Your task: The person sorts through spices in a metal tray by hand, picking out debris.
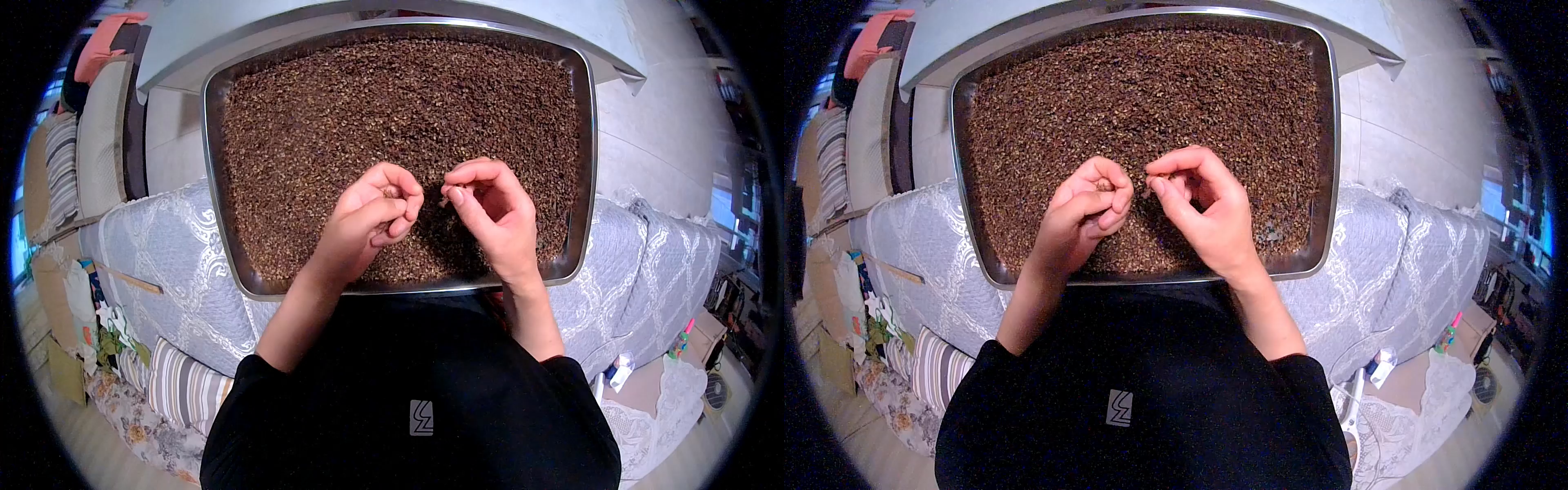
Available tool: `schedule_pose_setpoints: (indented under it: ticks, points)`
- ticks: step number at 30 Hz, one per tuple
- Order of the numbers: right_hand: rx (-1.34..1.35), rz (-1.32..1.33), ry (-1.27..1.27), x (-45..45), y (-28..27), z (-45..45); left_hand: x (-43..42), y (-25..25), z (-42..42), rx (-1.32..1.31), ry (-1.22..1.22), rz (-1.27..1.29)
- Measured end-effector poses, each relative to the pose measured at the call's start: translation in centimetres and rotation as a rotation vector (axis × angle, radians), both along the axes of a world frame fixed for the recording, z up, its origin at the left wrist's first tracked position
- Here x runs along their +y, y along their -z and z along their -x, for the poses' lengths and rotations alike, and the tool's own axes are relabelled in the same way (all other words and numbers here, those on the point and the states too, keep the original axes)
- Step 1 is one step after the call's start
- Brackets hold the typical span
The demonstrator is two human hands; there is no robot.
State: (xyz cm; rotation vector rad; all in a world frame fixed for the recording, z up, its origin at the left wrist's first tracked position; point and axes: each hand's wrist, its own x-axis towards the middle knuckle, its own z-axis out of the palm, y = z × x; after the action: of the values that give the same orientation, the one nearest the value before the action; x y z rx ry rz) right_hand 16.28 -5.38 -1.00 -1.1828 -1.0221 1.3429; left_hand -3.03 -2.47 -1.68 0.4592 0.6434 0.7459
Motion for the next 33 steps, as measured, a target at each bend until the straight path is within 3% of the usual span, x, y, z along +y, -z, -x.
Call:
schedule_pose_setpoints:
  ticks: [5, 8, 11, 17, 24, 27, 33]
  points:
    - [-0.199, -0.061, -0.042, -0.1, -0.2, 0.1, -0.3, -0.8, -0.9, 0.269, 0.04, -0.024]
    - [-0.414, -0.222, -0.042, 0.3, -0.9, 0.4, -0.6, 0.1, -0.8, 0.275, 0.061, -0.124]
    - [-0.421, -0.234, -0.077, 0.5, -0.5, 0.1, -0.3, -0.2, -0.5, 0.34, 0.104, -0.127]
    - [0.184, 0.171, -0.242, 0.1, 0.4, -0.9, 0.1, -0.1, 0.2, -0.032, 0.289, 0.12]
    - [0.358, 0.383, -0.275, 0.3, -0.7, -1.1, -0.4, 0.6, 0.0, -0.117, 0.25, 0.148]
    - [0.259, 0.371, -0.135, 0.3, -0.7, -0.8, -0.6, 0.6, -0.1, -0.121, 0.184, 0.139]
    - [0.205, 0.303, -0.201, 0.5, -1.2, -0.8, -0.3, 0.1, 0.5, 0.04, 0.2, 0.04]
